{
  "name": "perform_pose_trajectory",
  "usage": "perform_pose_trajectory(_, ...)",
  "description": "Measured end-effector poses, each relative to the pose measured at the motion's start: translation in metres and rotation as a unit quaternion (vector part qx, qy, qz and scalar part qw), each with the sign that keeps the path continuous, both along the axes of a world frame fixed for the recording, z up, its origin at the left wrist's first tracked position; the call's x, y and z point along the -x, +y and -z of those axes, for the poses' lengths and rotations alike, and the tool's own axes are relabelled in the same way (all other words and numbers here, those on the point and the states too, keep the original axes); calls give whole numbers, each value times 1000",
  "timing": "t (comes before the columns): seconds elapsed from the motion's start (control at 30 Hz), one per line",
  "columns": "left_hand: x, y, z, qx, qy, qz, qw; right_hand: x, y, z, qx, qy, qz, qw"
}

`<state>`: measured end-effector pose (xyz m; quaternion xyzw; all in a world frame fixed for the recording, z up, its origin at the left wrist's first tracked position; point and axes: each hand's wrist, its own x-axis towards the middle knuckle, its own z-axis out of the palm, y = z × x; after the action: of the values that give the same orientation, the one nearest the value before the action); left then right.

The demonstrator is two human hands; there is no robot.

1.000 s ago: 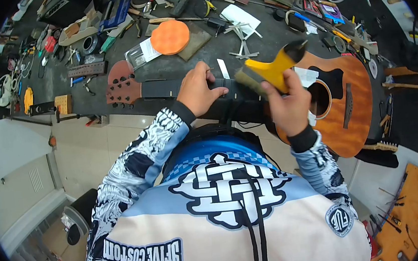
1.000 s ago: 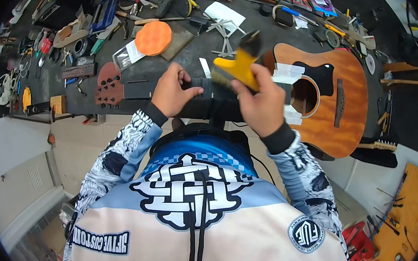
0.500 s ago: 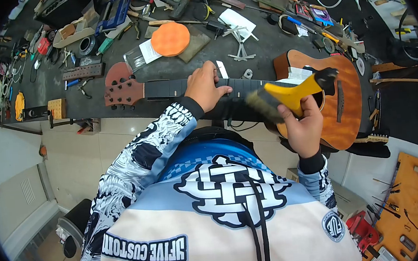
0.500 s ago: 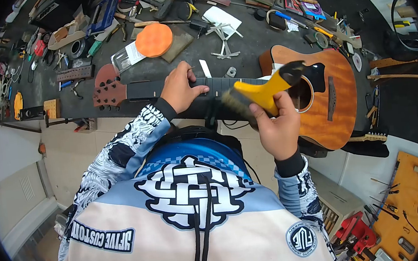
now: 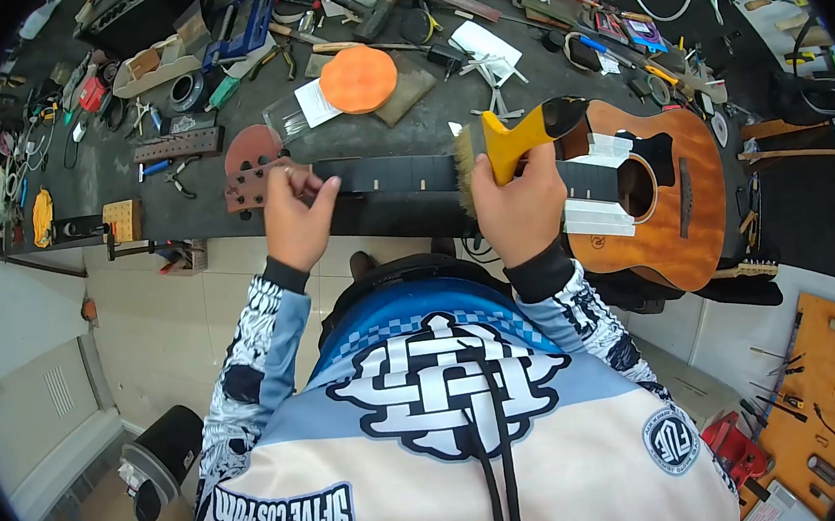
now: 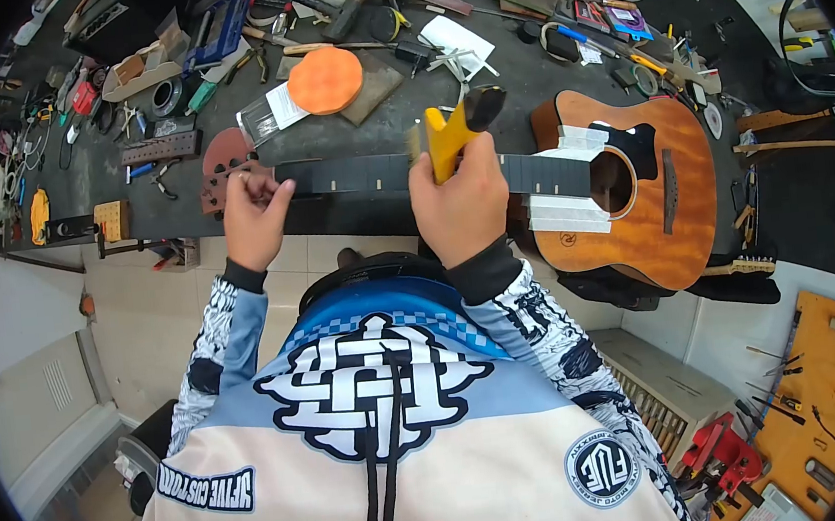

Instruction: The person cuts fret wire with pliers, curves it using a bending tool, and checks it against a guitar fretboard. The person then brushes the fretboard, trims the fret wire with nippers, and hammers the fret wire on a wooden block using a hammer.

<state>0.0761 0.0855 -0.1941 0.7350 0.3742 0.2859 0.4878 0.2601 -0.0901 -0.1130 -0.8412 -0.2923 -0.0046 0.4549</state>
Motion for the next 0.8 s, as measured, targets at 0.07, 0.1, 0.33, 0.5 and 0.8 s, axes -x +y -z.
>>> perform_pose_trajectory(0.07, 23, 4, -4, 23, 11, -11, 1000, 10, 3, 3, 26, 13, 24, 999)
perform_pose_trajectory(0.1, 31, 7, -6, 45, 18, -23, 999, 14, 4, 4, 29, 1, 27, 999)
perform_pose_trajectory(0.33, 56, 34, -2, 61, -18, 11, 998, 55, 10, 14, -5, 8, 45, 999)
perform_pose_trajectory(0.5, 65, 64, -12, 59, -16, 37, 997, 101, 12, 25, -88, 88, -73, 989)
perform_pose_trajectory(0.8, 83, 88, -11, 68, -7, 50, 996, 78, 15, 32, 35, 25, 131, 990)
